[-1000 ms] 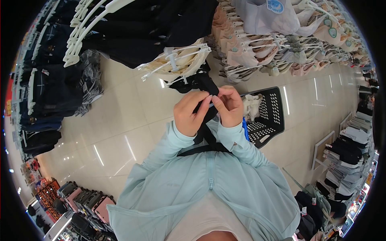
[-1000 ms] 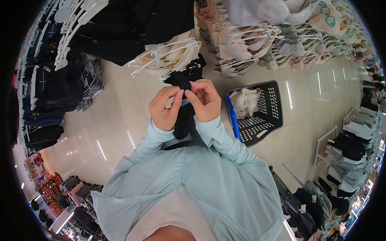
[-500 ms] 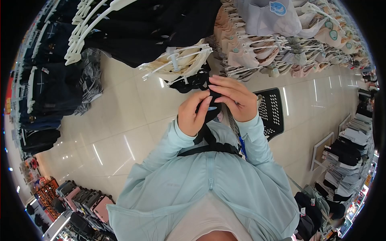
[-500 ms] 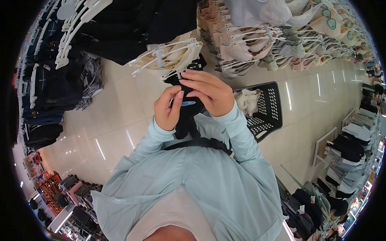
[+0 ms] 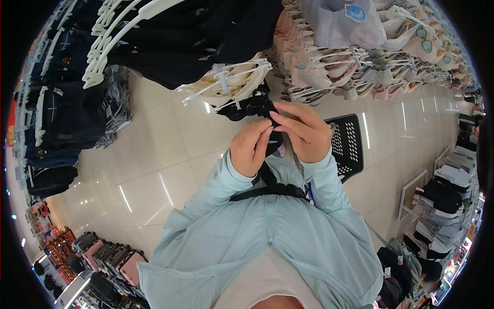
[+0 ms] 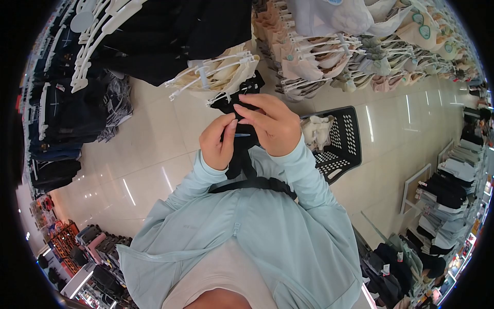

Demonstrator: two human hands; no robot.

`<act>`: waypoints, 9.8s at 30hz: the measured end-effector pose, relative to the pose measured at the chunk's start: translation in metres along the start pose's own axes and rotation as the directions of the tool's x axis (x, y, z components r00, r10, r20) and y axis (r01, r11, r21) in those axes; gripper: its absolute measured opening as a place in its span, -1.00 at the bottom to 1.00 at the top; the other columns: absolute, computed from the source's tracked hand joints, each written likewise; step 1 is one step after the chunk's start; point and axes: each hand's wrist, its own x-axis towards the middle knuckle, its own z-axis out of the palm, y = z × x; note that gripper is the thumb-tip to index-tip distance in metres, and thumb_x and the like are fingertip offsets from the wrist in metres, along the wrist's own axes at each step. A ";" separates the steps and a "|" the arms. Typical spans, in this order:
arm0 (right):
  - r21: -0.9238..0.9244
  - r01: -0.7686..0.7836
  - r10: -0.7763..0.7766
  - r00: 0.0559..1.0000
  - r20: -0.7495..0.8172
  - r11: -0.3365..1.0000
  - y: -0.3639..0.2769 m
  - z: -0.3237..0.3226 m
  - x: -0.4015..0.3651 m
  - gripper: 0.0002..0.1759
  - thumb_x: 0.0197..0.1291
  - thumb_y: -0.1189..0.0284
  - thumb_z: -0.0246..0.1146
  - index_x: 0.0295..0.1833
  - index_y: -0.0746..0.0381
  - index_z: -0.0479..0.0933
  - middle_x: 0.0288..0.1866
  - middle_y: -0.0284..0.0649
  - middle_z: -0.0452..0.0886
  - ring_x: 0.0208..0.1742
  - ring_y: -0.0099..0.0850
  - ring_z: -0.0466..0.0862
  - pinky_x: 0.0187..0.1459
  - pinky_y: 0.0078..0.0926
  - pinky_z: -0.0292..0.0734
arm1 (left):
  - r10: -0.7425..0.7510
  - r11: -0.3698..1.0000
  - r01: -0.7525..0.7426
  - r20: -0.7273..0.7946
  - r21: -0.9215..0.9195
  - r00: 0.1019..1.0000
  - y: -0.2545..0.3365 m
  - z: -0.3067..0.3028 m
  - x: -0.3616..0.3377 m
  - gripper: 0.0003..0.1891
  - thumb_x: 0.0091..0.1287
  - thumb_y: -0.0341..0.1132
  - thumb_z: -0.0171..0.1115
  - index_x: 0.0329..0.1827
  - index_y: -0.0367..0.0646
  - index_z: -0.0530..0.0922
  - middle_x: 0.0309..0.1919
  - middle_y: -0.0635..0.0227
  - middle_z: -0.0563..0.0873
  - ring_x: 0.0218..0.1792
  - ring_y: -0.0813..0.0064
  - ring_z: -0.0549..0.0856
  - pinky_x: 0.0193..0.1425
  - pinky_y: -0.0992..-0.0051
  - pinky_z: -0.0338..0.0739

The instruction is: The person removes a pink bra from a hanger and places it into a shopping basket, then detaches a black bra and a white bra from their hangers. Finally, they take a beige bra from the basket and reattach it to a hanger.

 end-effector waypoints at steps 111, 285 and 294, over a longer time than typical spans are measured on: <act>-0.032 -0.232 0.234 0.954 0.186 0.972 -0.058 0.012 0.031 -0.70 -0.03 0.53 0.22 -0.11 0.33 0.48 -0.22 -0.11 0.58 -0.23 -0.35 0.60 -0.19 -0.55 0.46 | 0.138 0.974 -0.108 0.143 -0.199 0.980 -0.011 -0.002 -0.010 -0.65 -0.19 -0.67 -0.08 -0.26 -0.32 0.46 -0.30 0.14 0.53 -0.43 0.19 0.57 -0.37 0.43 0.47; 0.533 -0.336 0.485 0.859 -0.164 0.776 0.009 -0.014 -0.039 -0.63 -0.17 0.48 0.37 -0.19 0.41 0.49 -0.31 -0.21 0.60 -0.39 -0.50 0.47 -0.14 -0.53 0.35 | 0.206 0.961 -0.085 -0.476 0.263 0.855 -0.038 -0.041 -0.031 -0.28 -0.05 -0.09 0.38 0.12 -0.20 0.24 0.04 0.11 0.37 0.10 0.22 0.37 0.12 0.28 0.26; 0.390 -0.218 0.264 0.962 -0.068 0.895 -0.004 -0.021 -0.035 -0.51 -0.19 0.28 0.43 -0.19 0.35 0.45 -0.46 -0.29 0.52 -0.36 -0.52 0.43 -0.05 -0.45 0.25 | -0.169 0.967 0.125 0.192 0.222 0.967 0.008 0.027 0.020 -0.65 -0.03 -0.48 0.25 -0.11 -0.22 0.48 -0.39 0.20 0.57 -0.46 0.36 0.61 -0.43 0.49 0.45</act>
